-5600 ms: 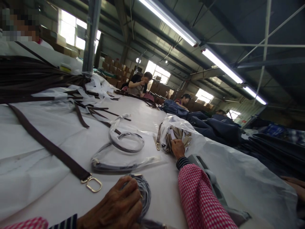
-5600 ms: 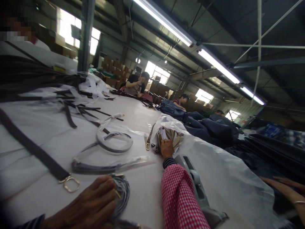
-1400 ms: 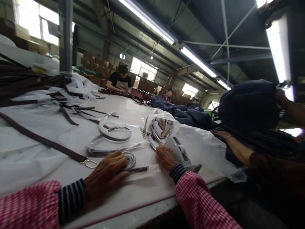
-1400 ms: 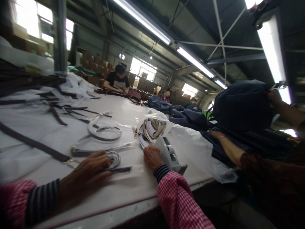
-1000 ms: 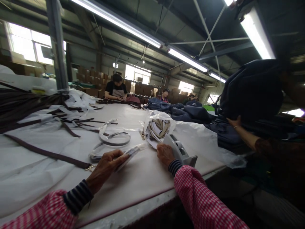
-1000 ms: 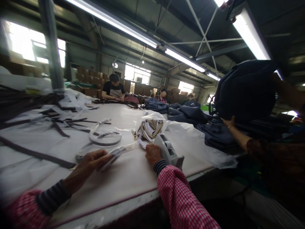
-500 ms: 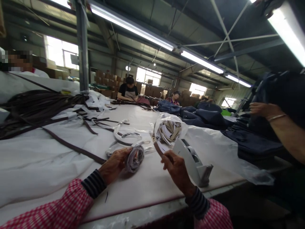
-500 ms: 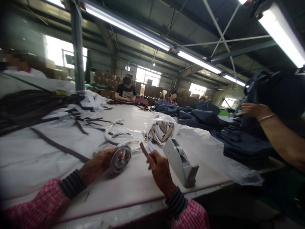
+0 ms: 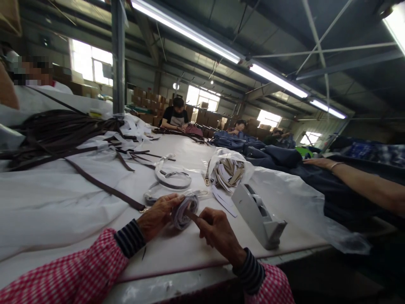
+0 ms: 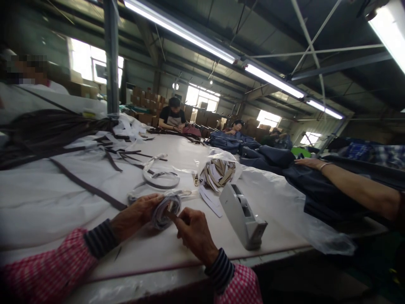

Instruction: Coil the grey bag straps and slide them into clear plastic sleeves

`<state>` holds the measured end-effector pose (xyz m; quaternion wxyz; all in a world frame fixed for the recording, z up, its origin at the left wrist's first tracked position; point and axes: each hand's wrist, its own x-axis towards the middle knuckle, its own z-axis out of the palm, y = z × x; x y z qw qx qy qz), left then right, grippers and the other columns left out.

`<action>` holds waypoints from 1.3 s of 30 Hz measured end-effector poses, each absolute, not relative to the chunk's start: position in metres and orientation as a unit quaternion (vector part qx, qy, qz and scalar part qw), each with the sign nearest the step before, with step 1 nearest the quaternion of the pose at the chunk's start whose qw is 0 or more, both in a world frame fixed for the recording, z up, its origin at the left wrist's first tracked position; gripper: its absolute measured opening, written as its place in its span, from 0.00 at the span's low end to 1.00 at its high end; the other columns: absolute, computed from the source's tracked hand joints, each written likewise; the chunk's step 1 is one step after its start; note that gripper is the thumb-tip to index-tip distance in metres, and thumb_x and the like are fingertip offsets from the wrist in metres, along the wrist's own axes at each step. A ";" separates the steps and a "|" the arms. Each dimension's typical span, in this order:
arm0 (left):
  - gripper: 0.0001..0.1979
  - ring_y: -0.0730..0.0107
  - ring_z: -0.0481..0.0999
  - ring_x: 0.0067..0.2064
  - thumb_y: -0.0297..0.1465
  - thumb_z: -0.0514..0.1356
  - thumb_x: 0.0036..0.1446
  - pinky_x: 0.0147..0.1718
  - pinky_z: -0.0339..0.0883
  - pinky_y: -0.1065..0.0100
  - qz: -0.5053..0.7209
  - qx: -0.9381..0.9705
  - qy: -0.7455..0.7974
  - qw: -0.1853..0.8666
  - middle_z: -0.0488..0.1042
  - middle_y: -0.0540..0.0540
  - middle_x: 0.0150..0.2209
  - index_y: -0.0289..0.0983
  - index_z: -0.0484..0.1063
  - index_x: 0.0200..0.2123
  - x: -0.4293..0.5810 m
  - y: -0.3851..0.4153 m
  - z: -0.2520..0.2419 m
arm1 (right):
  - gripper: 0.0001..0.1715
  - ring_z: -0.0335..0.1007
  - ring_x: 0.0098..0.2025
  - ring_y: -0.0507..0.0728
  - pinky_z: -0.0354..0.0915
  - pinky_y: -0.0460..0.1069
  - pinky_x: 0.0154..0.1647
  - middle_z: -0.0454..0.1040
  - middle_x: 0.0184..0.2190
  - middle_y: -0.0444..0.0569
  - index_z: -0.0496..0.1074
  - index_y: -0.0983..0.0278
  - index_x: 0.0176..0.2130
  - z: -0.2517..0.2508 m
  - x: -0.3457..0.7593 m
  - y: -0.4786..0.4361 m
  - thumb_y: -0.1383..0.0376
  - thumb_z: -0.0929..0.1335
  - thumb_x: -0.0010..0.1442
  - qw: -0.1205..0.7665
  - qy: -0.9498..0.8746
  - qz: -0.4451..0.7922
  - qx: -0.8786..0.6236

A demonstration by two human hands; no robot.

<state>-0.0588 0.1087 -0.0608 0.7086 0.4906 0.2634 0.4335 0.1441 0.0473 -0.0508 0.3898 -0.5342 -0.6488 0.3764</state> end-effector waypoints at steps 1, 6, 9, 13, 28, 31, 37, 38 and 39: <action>0.18 0.74 0.67 0.30 0.44 0.69 0.57 0.28 0.62 0.73 0.436 0.492 0.269 0.704 0.73 0.49 0.32 0.34 0.76 0.36 -0.059 0.109 -0.061 | 0.17 0.59 0.13 0.47 0.53 0.41 0.12 0.71 0.16 0.41 0.69 0.64 0.27 -0.050 0.143 0.047 0.55 0.70 0.61 0.389 -0.643 0.382 -0.538; 0.18 0.74 0.66 0.29 0.44 0.69 0.58 0.27 0.60 0.74 0.436 0.510 0.279 0.687 0.73 0.49 0.31 0.34 0.75 0.35 -0.060 0.108 -0.061 | 0.12 0.59 0.12 0.48 0.53 0.41 0.11 0.71 0.16 0.41 0.69 0.64 0.27 -0.049 0.140 0.048 0.60 0.69 0.59 0.381 -0.623 0.454 -0.510; 0.18 0.73 0.68 0.30 0.44 0.69 0.57 0.29 0.61 0.73 0.429 0.522 0.270 0.686 0.73 0.49 0.31 0.34 0.74 0.35 -0.058 0.106 -0.062 | 0.16 0.58 0.13 0.47 0.53 0.41 0.12 0.71 0.17 0.41 0.68 0.64 0.27 -0.048 0.136 0.052 0.56 0.70 0.60 0.416 -0.621 0.435 -0.503; 0.17 0.70 0.70 0.33 0.44 0.68 0.59 0.33 0.63 0.71 0.430 0.536 0.260 0.678 0.72 0.50 0.31 0.36 0.72 0.35 -0.058 0.106 -0.065 | 0.15 0.60 0.15 0.46 0.56 0.41 0.15 0.71 0.19 0.41 0.71 0.65 0.29 -0.044 0.126 0.062 0.58 0.69 0.63 0.442 -0.654 0.363 -0.495; 0.21 0.72 0.66 0.29 0.48 0.68 0.55 0.29 0.59 0.71 0.423 0.560 0.290 0.651 0.72 0.49 0.29 0.33 0.73 0.33 -0.059 0.105 -0.060 | 0.23 0.73 0.34 0.55 0.66 0.47 0.26 0.76 0.42 0.53 0.66 0.62 0.58 -0.071 0.156 0.053 0.65 0.66 0.64 0.485 -0.718 0.231 -0.442; 0.21 0.73 0.64 0.27 0.47 0.67 0.56 0.28 0.56 0.71 0.416 0.573 0.296 0.641 0.70 0.51 0.27 0.34 0.72 0.30 -0.058 0.100 -0.055 | 0.21 0.71 0.41 0.58 0.69 0.51 0.39 0.74 0.44 0.53 0.69 0.62 0.54 -0.076 0.154 0.042 0.74 0.65 0.62 0.439 -0.816 0.001 -0.378; 0.15 0.69 0.68 0.34 0.40 0.67 0.57 0.34 0.59 0.67 0.427 0.744 0.320 0.402 0.70 0.50 0.32 0.36 0.73 0.26 -0.046 0.086 -0.042 | 0.11 0.68 0.45 0.59 0.68 0.51 0.42 0.73 0.45 0.55 0.73 0.63 0.37 -0.065 0.143 0.024 0.75 0.64 0.67 0.451 -0.808 -0.150 -0.348; 0.14 0.67 0.69 0.36 0.38 0.65 0.58 0.37 0.60 0.66 0.426 0.775 0.317 0.342 0.70 0.49 0.34 0.36 0.73 0.26 -0.042 0.083 -0.044 | 0.10 0.69 0.46 0.59 0.69 0.51 0.43 0.73 0.47 0.55 0.74 0.63 0.38 -0.066 0.143 0.023 0.75 0.65 0.67 0.451 -0.803 -0.155 -0.357; 0.13 0.67 0.69 0.37 0.37 0.64 0.60 0.38 0.60 0.65 0.420 0.797 0.313 0.300 0.70 0.49 0.35 0.37 0.72 0.26 -0.038 0.081 -0.047 | 0.10 0.69 0.47 0.59 0.69 0.51 0.43 0.73 0.48 0.55 0.74 0.63 0.38 -0.069 0.145 0.021 0.74 0.65 0.67 0.448 -0.802 -0.154 -0.364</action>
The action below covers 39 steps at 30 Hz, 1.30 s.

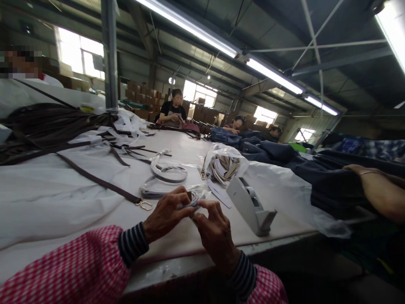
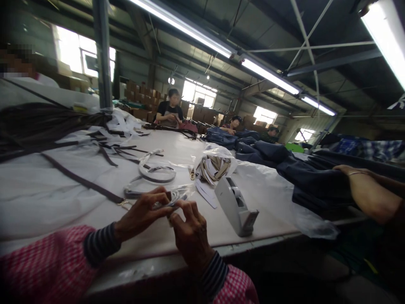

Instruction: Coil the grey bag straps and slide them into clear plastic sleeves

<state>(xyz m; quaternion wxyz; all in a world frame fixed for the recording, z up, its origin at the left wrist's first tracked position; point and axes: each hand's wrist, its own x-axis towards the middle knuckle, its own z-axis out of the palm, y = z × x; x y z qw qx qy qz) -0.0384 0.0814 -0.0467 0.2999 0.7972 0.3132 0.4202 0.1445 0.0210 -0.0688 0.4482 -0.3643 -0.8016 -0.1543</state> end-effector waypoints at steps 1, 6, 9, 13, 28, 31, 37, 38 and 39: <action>0.12 0.66 0.69 0.37 0.36 0.62 0.60 0.38 0.60 0.65 0.410 0.812 0.311 0.275 0.70 0.49 0.35 0.37 0.71 0.26 -0.035 0.080 -0.051 | 0.10 0.70 0.46 0.58 0.69 0.51 0.43 0.74 0.47 0.55 0.74 0.63 0.38 -0.073 0.146 0.019 0.74 0.65 0.68 0.441 -0.803 -0.149 -0.372; 0.12 0.64 0.67 0.36 0.32 0.60 0.58 0.39 0.58 0.63 0.363 0.843 0.299 0.262 0.68 0.48 0.31 0.37 0.66 0.24 -0.026 0.078 -0.073 | 0.11 0.73 0.43 0.58 0.69 0.50 0.44 0.78 0.40 0.52 0.75 0.63 0.38 -0.091 0.151 0.012 0.71 0.64 0.70 0.365 -0.830 -0.109 -0.408; 0.12 0.63 0.67 0.37 0.32 0.59 0.58 0.40 0.59 0.63 0.357 0.844 0.295 0.270 0.69 0.48 0.32 0.37 0.65 0.23 -0.027 0.079 -0.077 | 0.11 0.73 0.42 0.57 0.69 0.49 0.44 0.78 0.38 0.51 0.75 0.63 0.38 -0.092 0.153 0.013 0.70 0.64 0.70 0.341 -0.836 -0.072 -0.423; 0.10 0.61 0.68 0.40 0.32 0.57 0.59 0.44 0.60 0.61 0.347 0.849 0.284 0.280 0.70 0.46 0.35 0.37 0.69 0.25 -0.028 0.081 -0.075 | 0.08 0.74 0.39 0.55 0.66 0.47 0.39 0.77 0.35 0.49 0.75 0.64 0.36 -0.084 0.155 0.020 0.73 0.68 0.66 0.310 -0.835 -0.024 -0.453; 0.05 0.65 0.68 0.33 0.32 0.59 0.58 0.33 0.59 0.65 0.411 0.787 0.331 0.318 0.71 0.49 0.30 0.39 0.67 0.30 -0.031 0.078 -0.080 | 0.14 0.68 0.23 0.51 0.60 0.44 0.25 0.74 0.22 0.38 0.74 0.63 0.36 -0.040 0.155 0.063 0.71 0.76 0.48 0.277 -0.720 0.348 -0.533; 0.03 0.65 0.68 0.32 0.29 0.59 0.55 0.33 0.59 0.65 0.408 0.787 0.336 0.318 0.70 0.50 0.30 0.39 0.66 0.31 -0.031 0.078 -0.078 | 0.07 0.68 0.23 0.51 0.60 0.43 0.24 0.73 0.22 0.40 0.75 0.65 0.29 -0.037 0.156 0.078 0.69 0.75 0.47 0.228 -0.733 0.410 -0.493; 0.12 0.56 0.68 0.42 0.35 0.68 0.52 0.44 0.60 0.56 0.373 0.836 0.358 0.183 0.72 0.46 0.38 0.39 0.70 0.38 -0.043 0.080 -0.079 | 0.04 0.67 0.23 0.50 0.59 0.43 0.23 0.75 0.22 0.42 0.78 0.66 0.26 -0.035 0.159 0.093 0.67 0.75 0.49 0.186 -0.758 0.428 -0.456; 0.12 0.54 0.67 0.45 0.37 0.68 0.54 0.46 0.59 0.55 0.350 0.857 0.349 0.145 0.73 0.45 0.40 0.39 0.72 0.37 -0.045 0.081 -0.080 | 0.05 0.67 0.24 0.50 0.59 0.43 0.23 0.76 0.23 0.42 0.78 0.66 0.26 -0.035 0.159 0.094 0.66 0.75 0.49 0.180 -0.761 0.430 -0.451; 0.11 0.52 0.66 0.46 0.38 0.68 0.55 0.47 0.59 0.54 0.327 0.874 0.338 0.121 0.73 0.44 0.41 0.39 0.74 0.37 -0.047 0.083 -0.082 | 0.06 0.67 0.24 0.50 0.59 0.43 0.23 0.76 0.24 0.42 0.78 0.66 0.26 -0.034 0.160 0.094 0.66 0.75 0.49 0.174 -0.763 0.433 -0.447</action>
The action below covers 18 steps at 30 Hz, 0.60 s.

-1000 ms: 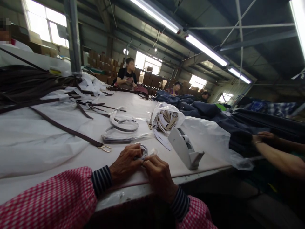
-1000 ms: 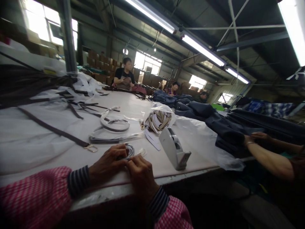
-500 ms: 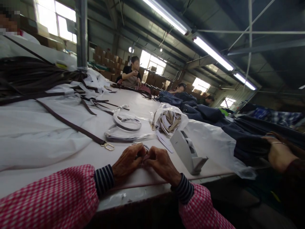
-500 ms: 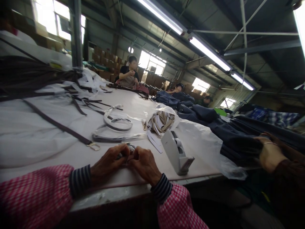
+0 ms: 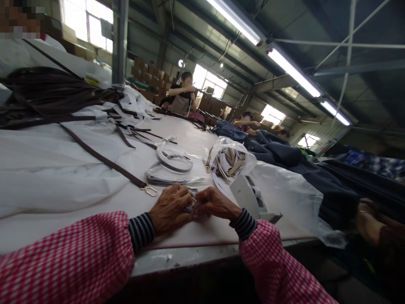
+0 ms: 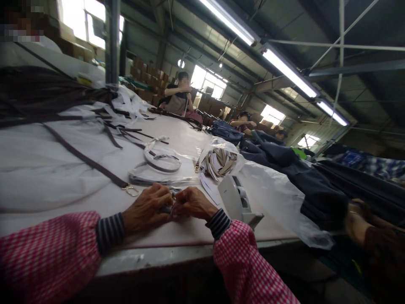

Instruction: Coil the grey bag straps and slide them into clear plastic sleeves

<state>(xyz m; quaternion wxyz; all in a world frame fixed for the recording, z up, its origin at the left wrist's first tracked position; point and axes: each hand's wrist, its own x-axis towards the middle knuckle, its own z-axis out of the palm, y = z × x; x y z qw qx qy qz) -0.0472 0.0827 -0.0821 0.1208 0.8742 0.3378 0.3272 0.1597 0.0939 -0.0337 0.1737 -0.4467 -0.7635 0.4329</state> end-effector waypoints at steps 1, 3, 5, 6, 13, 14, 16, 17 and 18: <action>0.09 0.52 0.65 0.48 0.39 0.67 0.58 0.47 0.58 0.54 0.308 0.886 0.326 0.115 0.74 0.44 0.42 0.40 0.76 0.37 -0.048 0.085 -0.084 | 0.06 0.67 0.25 0.50 0.60 0.43 0.23 0.76 0.24 0.42 0.78 0.66 0.27 -0.032 0.160 0.094 0.65 0.75 0.50 0.166 -0.766 0.435 -0.442; 0.07 0.51 0.64 0.50 0.39 0.65 0.61 0.48 0.58 0.55 0.293 0.896 0.308 0.129 0.75 0.45 0.44 0.43 0.78 0.40 -0.049 0.088 -0.086 | 0.06 0.68 0.26 0.50 0.61 0.42 0.24 0.76 0.24 0.42 0.79 0.67 0.28 -0.027 0.160 0.095 0.65 0.74 0.52 0.149 -0.771 0.441 -0.434; 0.07 0.51 0.63 0.51 0.38 0.64 0.63 0.48 0.57 0.55 0.291 0.898 0.296 0.148 0.76 0.47 0.44 0.46 0.79 0.42 -0.048 0.090 -0.086 | 0.07 0.69 0.25 0.50 0.63 0.42 0.25 0.75 0.24 0.42 0.80 0.67 0.30 -0.019 0.159 0.096 0.65 0.73 0.54 0.125 -0.776 0.451 -0.422; 0.07 0.51 0.63 0.51 0.38 0.64 0.63 0.48 0.57 0.56 0.290 0.898 0.291 0.157 0.76 0.47 0.43 0.46 0.80 0.42 -0.047 0.091 -0.086 | 0.07 0.70 0.25 0.50 0.63 0.42 0.24 0.75 0.24 0.42 0.80 0.67 0.30 -0.014 0.159 0.097 0.65 0.72 0.55 0.107 -0.781 0.452 -0.417; 0.07 0.53 0.64 0.48 0.33 0.64 0.62 0.49 0.58 0.56 0.301 0.899 0.271 0.164 0.76 0.45 0.42 0.43 0.79 0.43 -0.046 0.092 -0.085 | 0.11 0.71 0.21 0.49 0.58 0.41 0.22 0.77 0.22 0.43 0.81 0.65 0.33 0.014 0.142 0.094 0.71 0.68 0.61 -0.026 -0.875 0.288 -0.387; 0.06 0.53 0.65 0.49 0.33 0.63 0.62 0.50 0.59 0.56 0.298 0.903 0.268 0.157 0.75 0.45 0.42 0.42 0.78 0.43 -0.046 0.091 -0.085 | 0.10 0.70 0.22 0.49 0.57 0.42 0.23 0.77 0.22 0.44 0.81 0.64 0.32 0.014 0.140 0.091 0.72 0.68 0.60 -0.024 -0.893 0.230 -0.385; 0.06 0.52 0.64 0.50 0.35 0.61 0.64 0.51 0.59 0.55 0.288 0.910 0.267 0.135 0.74 0.44 0.41 0.41 0.77 0.42 -0.047 0.089 -0.085 | 0.09 0.71 0.24 0.51 0.55 0.44 0.26 0.78 0.24 0.46 0.81 0.63 0.31 0.010 0.139 0.083 0.72 0.70 0.61 -0.019 -0.916 0.110 -0.385; 0.06 0.51 0.64 0.51 0.35 0.61 0.65 0.51 0.59 0.55 0.282 0.912 0.272 0.121 0.74 0.44 0.41 0.41 0.76 0.42 -0.047 0.088 -0.085 | 0.08 0.72 0.26 0.52 0.55 0.45 0.27 0.79 0.25 0.47 0.80 0.62 0.32 0.006 0.139 0.078 0.71 0.71 0.61 -0.018 -0.922 0.061 -0.383; 0.06 0.50 0.64 0.52 0.34 0.61 0.65 0.50 0.60 0.56 0.274 0.915 0.277 0.106 0.73 0.43 0.41 0.40 0.75 0.42 -0.047 0.087 -0.084 | 0.06 0.72 0.28 0.53 0.54 0.46 0.28 0.80 0.28 0.47 0.79 0.62 0.34 0.000 0.140 0.073 0.70 0.70 0.62 -0.017 -0.925 0.023 -0.379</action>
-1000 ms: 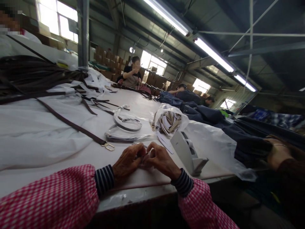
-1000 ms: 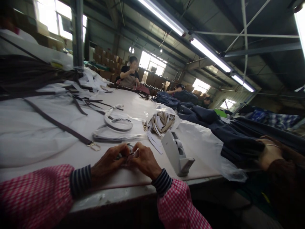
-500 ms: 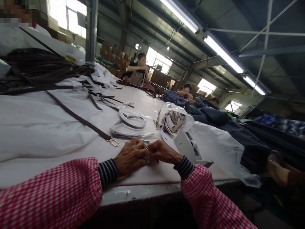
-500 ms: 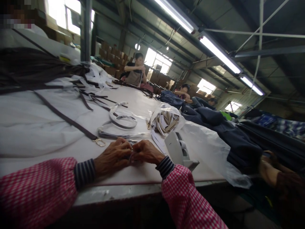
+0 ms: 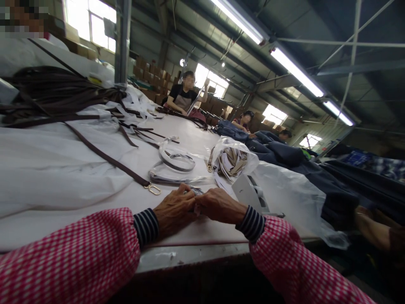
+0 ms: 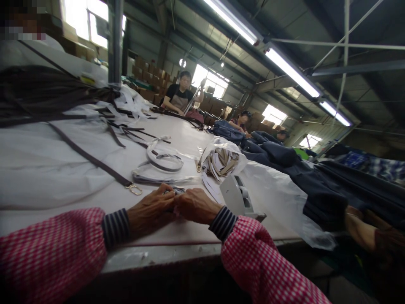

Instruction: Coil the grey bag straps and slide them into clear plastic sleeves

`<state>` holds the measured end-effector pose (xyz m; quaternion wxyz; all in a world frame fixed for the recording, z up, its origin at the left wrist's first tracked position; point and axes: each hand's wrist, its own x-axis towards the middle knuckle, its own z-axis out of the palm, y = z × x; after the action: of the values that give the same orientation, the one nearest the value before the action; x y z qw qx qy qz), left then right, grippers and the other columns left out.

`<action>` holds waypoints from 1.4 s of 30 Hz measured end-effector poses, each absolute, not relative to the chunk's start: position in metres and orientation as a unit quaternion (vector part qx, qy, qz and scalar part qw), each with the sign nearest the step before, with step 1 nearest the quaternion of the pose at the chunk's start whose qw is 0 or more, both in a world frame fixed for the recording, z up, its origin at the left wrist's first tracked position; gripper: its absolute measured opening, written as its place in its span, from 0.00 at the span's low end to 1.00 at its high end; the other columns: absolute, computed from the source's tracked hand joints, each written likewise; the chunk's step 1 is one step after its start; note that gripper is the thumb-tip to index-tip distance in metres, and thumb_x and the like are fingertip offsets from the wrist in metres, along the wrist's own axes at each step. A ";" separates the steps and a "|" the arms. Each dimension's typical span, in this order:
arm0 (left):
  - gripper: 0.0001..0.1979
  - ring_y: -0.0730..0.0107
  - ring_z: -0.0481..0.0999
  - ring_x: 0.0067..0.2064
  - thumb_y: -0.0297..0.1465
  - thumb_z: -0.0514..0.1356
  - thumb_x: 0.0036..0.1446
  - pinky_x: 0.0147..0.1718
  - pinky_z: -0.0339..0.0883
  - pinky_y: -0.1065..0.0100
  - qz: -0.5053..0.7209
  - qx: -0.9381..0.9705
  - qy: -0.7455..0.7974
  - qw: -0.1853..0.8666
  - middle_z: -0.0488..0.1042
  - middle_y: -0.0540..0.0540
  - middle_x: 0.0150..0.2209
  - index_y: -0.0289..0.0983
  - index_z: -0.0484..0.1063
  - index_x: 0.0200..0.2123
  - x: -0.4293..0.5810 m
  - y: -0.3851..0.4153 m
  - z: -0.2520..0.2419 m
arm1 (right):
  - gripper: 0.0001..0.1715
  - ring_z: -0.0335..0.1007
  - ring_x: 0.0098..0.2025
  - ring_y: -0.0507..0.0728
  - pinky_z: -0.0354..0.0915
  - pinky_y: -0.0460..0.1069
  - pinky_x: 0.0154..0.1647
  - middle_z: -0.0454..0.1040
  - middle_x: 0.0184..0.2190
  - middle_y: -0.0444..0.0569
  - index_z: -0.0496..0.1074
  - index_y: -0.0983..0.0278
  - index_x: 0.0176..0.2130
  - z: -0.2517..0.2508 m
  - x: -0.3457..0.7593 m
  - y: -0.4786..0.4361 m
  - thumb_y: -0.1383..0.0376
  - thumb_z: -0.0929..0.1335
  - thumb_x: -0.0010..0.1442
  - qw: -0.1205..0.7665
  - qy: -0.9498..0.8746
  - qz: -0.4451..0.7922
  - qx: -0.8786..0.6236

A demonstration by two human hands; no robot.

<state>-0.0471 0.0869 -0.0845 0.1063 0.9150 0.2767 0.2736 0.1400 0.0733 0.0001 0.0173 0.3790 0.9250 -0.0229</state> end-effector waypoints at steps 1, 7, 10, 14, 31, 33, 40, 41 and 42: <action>0.06 0.50 0.63 0.52 0.34 0.61 0.65 0.49 0.61 0.56 0.264 0.918 0.281 0.093 0.73 0.42 0.42 0.40 0.75 0.42 -0.046 0.086 -0.084 | 0.06 0.72 0.29 0.54 0.54 0.47 0.29 0.80 0.30 0.48 0.78 0.62 0.37 -0.006 0.142 0.069 0.70 0.70 0.64 0.014 0.928 0.009 0.373; 0.13 0.51 0.65 0.48 0.40 0.58 0.67 0.42 0.61 0.58 0.250 0.924 0.283 0.060 0.72 0.43 0.38 0.38 0.69 0.33 -0.043 0.088 -0.082 | 0.08 0.69 0.31 0.56 0.53 0.51 0.31 0.76 0.34 0.50 0.70 0.65 0.38 -0.040 0.152 0.052 0.75 0.64 0.65 -0.025 0.933 0.178 0.313; 0.11 0.54 0.65 0.45 0.37 0.58 0.66 0.42 0.60 0.59 0.267 0.919 0.274 0.094 0.72 0.43 0.37 0.38 0.67 0.33 -0.045 0.091 -0.078 | 0.08 0.69 0.31 0.55 0.54 0.50 0.31 0.76 0.33 0.48 0.70 0.64 0.38 -0.036 0.151 0.051 0.74 0.64 0.65 -0.064 0.923 0.158 0.344; 0.08 0.54 0.65 0.44 0.33 0.60 0.58 0.43 0.58 0.59 0.325 0.866 0.322 0.201 0.70 0.46 0.33 0.39 0.65 0.29 -0.046 0.095 -0.070 | 0.09 0.72 0.35 0.56 0.57 0.50 0.33 0.77 0.35 0.48 0.70 0.64 0.39 -0.023 0.150 0.047 0.75 0.64 0.61 -0.098 0.909 0.121 0.386; 0.15 0.68 0.63 0.30 0.44 0.58 0.53 0.30 0.55 0.68 0.351 0.673 0.367 0.538 0.64 0.52 0.26 0.37 0.69 0.29 -0.068 0.094 -0.039 | 0.29 0.78 0.41 0.58 0.72 0.50 0.44 0.80 0.45 0.55 0.63 0.66 0.65 -0.050 0.153 0.061 0.74 0.60 0.67 -0.304 0.878 0.034 0.368; 0.16 0.69 0.61 0.29 0.45 0.60 0.53 0.29 0.54 0.68 0.353 0.666 0.367 0.545 0.64 0.53 0.25 0.36 0.68 0.28 -0.066 0.095 -0.039 | 0.29 0.78 0.41 0.58 0.72 0.50 0.43 0.80 0.44 0.55 0.63 0.66 0.65 -0.049 0.153 0.060 0.74 0.60 0.66 -0.299 0.876 0.030 0.377; 0.21 0.63 0.66 0.33 0.52 0.58 0.59 0.32 0.58 0.67 0.320 0.761 0.392 0.405 0.68 0.51 0.29 0.40 0.71 0.29 -0.068 0.098 -0.051 | 0.34 0.77 0.43 0.58 0.70 0.49 0.45 0.80 0.44 0.52 0.61 0.64 0.67 -0.052 0.150 0.045 0.73 0.63 0.64 -0.259 0.865 0.040 0.428; 0.19 0.60 0.69 0.37 0.51 0.59 0.59 0.35 0.61 0.66 0.324 0.783 0.393 0.356 0.71 0.50 0.32 0.41 0.72 0.32 -0.069 0.099 -0.056 | 0.34 0.77 0.43 0.57 0.69 0.48 0.45 0.80 0.44 0.51 0.61 0.63 0.67 -0.051 0.152 0.041 0.72 0.64 0.63 -0.254 0.864 0.027 0.434; 0.17 0.58 0.70 0.41 0.50 0.59 0.60 0.40 0.62 0.65 0.327 0.806 0.382 0.312 0.73 0.49 0.36 0.42 0.73 0.34 -0.069 0.100 -0.060 | 0.34 0.77 0.43 0.57 0.69 0.48 0.45 0.80 0.43 0.50 0.61 0.62 0.67 -0.048 0.155 0.035 0.71 0.65 0.63 -0.251 0.864 0.010 0.437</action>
<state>-0.0693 0.1002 -0.0603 0.3120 0.8060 0.3824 0.3268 0.1553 0.0351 -0.0484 -0.2510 0.4372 0.8635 0.0103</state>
